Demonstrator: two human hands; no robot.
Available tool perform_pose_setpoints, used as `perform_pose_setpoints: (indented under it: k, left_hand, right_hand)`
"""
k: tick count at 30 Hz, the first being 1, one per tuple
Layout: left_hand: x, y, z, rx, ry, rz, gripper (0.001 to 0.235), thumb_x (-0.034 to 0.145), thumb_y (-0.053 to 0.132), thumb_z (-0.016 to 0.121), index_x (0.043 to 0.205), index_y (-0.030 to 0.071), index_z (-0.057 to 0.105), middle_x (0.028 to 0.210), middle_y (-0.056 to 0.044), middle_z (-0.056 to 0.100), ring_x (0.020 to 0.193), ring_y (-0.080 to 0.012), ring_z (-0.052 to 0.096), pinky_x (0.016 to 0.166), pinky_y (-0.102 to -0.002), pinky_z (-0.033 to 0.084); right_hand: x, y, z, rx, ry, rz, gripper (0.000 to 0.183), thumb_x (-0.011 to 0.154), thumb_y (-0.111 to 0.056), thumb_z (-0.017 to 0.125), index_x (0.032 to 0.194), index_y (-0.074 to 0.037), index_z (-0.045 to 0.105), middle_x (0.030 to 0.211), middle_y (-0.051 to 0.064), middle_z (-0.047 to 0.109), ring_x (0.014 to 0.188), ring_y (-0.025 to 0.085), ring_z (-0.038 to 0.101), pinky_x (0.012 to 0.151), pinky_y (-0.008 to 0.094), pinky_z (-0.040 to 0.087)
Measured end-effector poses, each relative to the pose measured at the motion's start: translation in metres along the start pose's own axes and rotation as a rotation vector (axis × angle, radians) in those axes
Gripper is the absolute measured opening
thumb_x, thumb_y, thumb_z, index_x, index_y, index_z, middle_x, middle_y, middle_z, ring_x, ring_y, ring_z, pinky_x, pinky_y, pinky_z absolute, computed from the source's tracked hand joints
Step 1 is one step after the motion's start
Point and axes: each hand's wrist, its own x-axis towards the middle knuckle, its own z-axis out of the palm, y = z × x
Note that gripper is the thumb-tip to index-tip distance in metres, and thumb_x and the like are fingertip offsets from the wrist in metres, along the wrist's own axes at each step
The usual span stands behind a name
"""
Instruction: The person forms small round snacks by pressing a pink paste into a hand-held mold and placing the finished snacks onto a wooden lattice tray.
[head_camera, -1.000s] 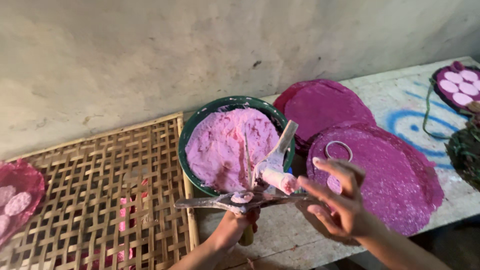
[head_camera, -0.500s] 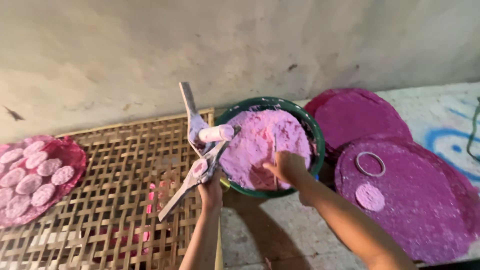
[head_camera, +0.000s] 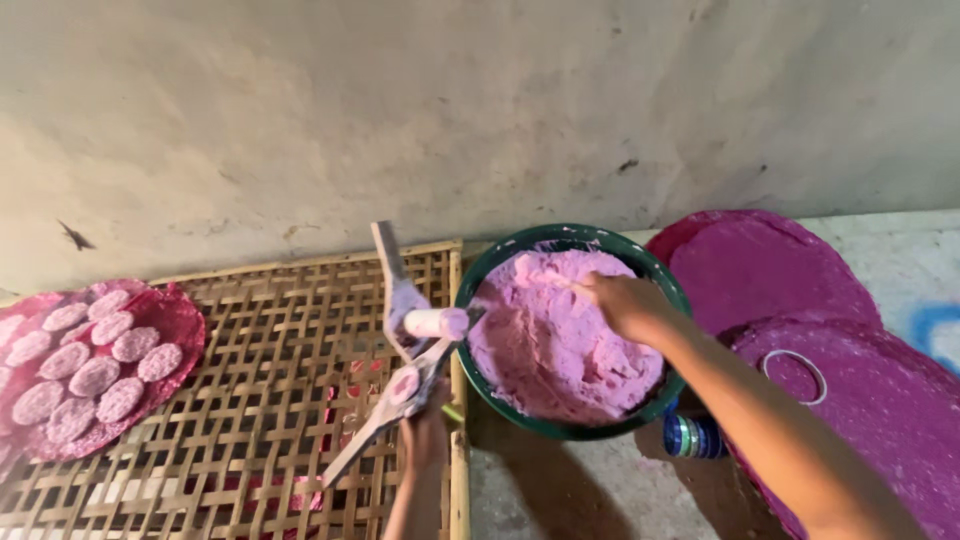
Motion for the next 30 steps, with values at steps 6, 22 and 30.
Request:
perform_pose_setpoints:
  k: [6,22,30]
  left_hand:
    - [0.040,-0.031,0.056,-0.293,-0.159,-0.001,0.026,0.096,0.022,0.072,0.115,0.005,0.067,0.095,-0.003,0.063,0.086,-0.0156,0.060,0.074,-0.032,0.051]
    - [0.033,0.080,0.063,0.357,0.011,0.555,0.030,0.090,0.025,0.073,0.111,0.008,0.061,0.103,-0.007,0.068,0.091,-0.0190,0.066,0.077,-0.035,0.056]
    - [-0.026,0.166,0.112,1.424,-0.391,0.592,0.073,0.064,0.046,0.085,0.123,0.013,0.057,0.113,-0.012,0.066,0.084,-0.0257,0.069,0.068,-0.040,0.058]
  right_hand:
    - [0.062,-0.024,0.062,0.111,-0.038,-0.084,0.032,0.098,-0.017,0.044,0.123,-0.014,0.065,0.107,0.022,0.071,0.101,0.040,0.069,0.086,0.051,0.054]
    - [-0.086,-0.023,0.005,0.654,-0.227,-0.323,0.032,0.095,-0.017,0.062,0.125,-0.009,0.071,0.098,0.008,0.082,0.064,0.016,0.073,0.059,0.032,0.057]
    - [-0.113,0.007,-0.080,0.739,-0.536,-0.016,0.038,0.097,-0.025,0.065,0.133,-0.013,0.071,0.061,-0.003,0.056,0.048,0.007,0.048,0.045,0.028,0.042]
